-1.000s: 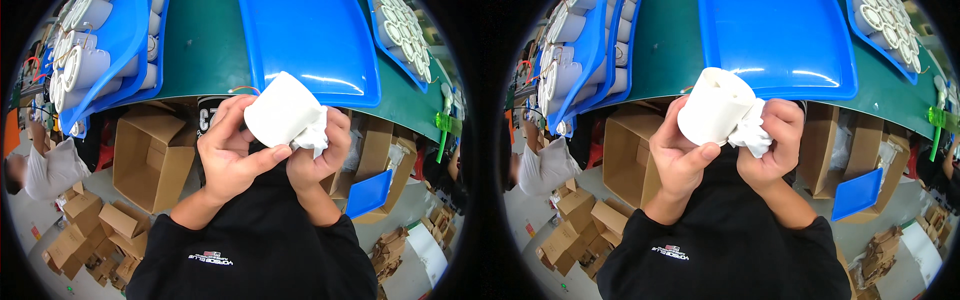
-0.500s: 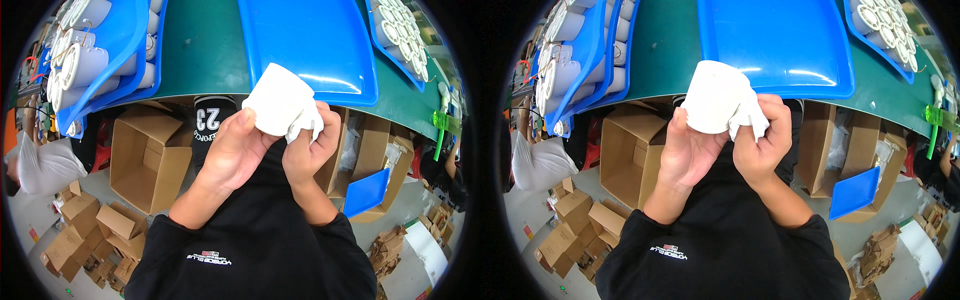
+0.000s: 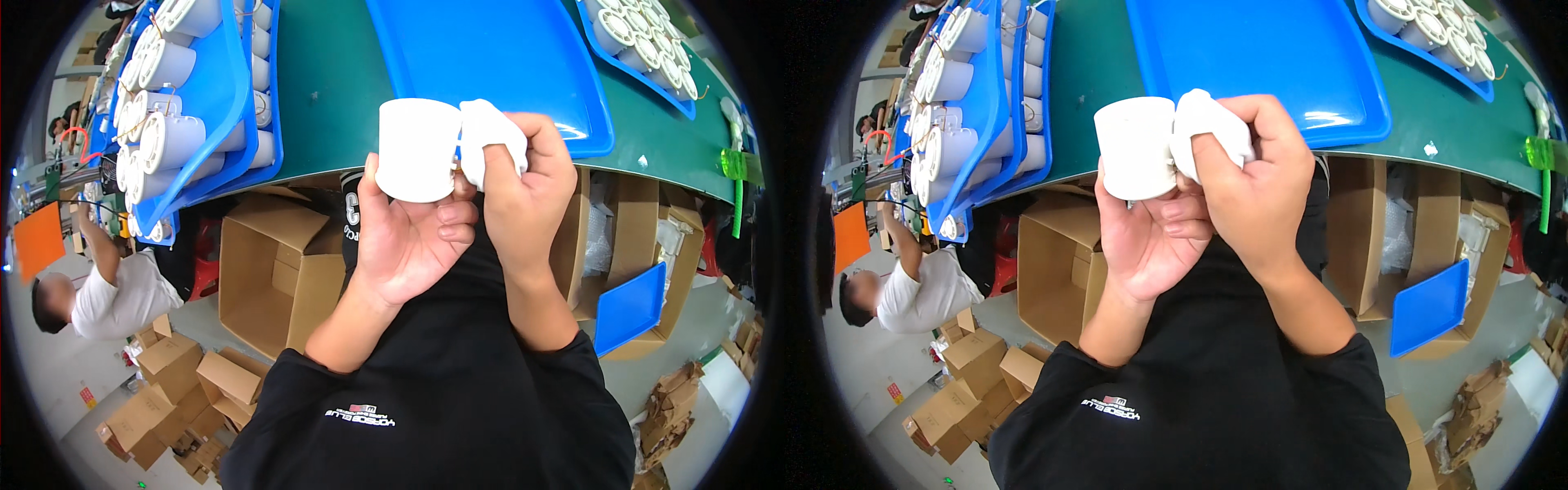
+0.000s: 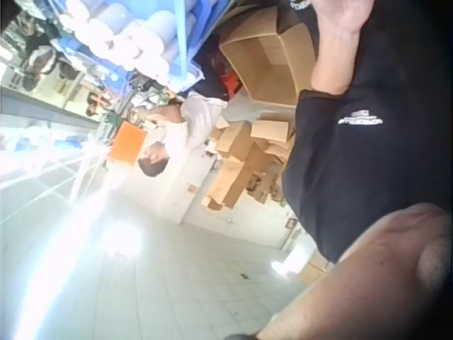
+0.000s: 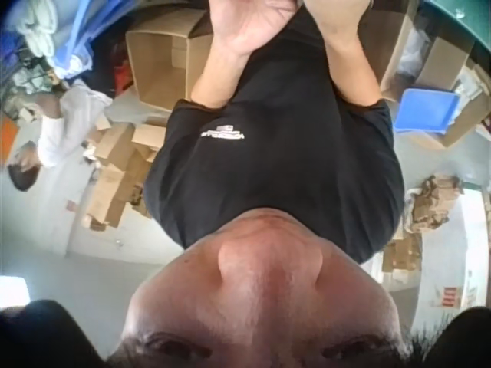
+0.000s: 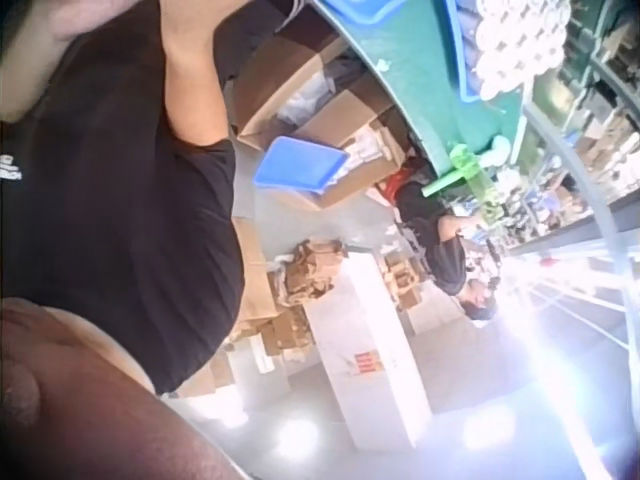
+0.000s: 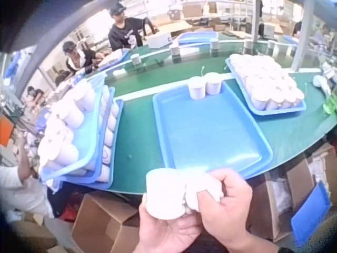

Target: Wiping and cleaning cylindrical electronic components at an assembly line.

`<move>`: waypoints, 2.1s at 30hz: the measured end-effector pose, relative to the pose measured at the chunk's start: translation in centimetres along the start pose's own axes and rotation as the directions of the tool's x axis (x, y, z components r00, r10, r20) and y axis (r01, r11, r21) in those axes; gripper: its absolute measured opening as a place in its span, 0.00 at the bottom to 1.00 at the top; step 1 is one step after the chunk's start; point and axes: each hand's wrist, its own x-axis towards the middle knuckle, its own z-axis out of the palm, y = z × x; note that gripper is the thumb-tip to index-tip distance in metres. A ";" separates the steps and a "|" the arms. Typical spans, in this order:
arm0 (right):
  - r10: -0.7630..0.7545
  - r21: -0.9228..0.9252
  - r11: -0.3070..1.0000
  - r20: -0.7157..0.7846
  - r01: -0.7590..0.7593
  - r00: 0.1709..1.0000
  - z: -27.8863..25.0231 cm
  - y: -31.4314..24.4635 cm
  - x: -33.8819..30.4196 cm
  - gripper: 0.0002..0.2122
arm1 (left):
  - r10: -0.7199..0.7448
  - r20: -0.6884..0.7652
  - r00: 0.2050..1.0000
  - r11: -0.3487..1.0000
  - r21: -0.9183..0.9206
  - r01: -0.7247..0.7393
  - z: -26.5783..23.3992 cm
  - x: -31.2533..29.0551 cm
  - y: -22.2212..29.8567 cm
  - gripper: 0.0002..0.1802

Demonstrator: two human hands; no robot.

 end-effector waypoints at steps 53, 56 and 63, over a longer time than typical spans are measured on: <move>-0.395 -0.227 0.902 -0.087 0.368 0.914 -8.4 0.3 5.0 0.12 | -0.001 -0.040 0.999 0.999 0.041 0.003 2.5 3.0 -4.4 0.40; -0.431 -0.301 0.870 -0.075 0.392 0.899 -10.3 0.5 4.8 0.12 | 0.287 -0.142 0.947 0.854 0.485 -0.186 4.4 4.1 -3.0 0.38; -0.362 -0.235 0.919 -0.190 0.316 0.913 -13.9 0.7 3.8 0.09 | 0.321 0.643 0.695 -0.946 0.245 0.211 9.9 14.0 10.0 0.31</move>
